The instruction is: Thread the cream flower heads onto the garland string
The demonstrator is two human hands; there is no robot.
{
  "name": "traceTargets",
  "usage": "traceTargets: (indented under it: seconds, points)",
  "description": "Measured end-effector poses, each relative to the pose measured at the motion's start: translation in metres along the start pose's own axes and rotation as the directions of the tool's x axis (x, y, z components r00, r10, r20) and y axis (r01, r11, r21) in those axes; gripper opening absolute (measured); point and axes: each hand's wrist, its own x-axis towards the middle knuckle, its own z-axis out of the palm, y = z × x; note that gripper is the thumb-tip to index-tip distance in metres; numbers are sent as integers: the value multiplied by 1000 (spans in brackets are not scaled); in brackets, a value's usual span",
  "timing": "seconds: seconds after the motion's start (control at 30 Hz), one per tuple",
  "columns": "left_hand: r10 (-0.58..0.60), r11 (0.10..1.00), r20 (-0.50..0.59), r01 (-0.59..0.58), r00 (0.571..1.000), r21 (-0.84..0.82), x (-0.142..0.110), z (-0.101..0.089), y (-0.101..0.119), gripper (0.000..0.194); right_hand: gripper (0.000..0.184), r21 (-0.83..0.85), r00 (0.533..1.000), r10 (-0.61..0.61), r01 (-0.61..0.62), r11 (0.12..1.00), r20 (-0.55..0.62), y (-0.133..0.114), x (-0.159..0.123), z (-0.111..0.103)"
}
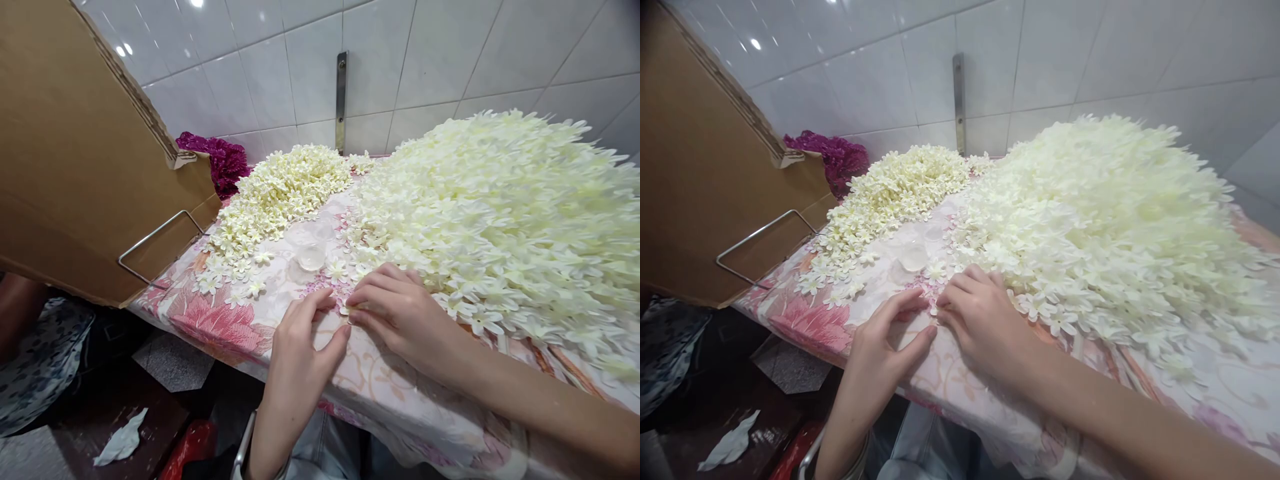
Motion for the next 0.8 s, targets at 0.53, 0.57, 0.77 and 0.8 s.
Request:
traceTargets:
  seconds: [0.53,0.57,0.77,0.8]
  points:
    - [-147,894,49,154,988,-421,4,12,17,11,13,389,981,155,-98,916,-119,0,-2,-12]
    - [-141,904,39,144,989,-402,4,12,16,12,14,380,983,150,-98,920,-109,0,-2,-12]
    - [-114,915,58,127,992,-383,2,10,15,16,13,338,971,220,-179,924,-88,-1,-4,-13]
    - [-115,911,72,134,991,-391,3,10,15,16,12,333,969,228,-187,924,-90,-1,-4,-13]
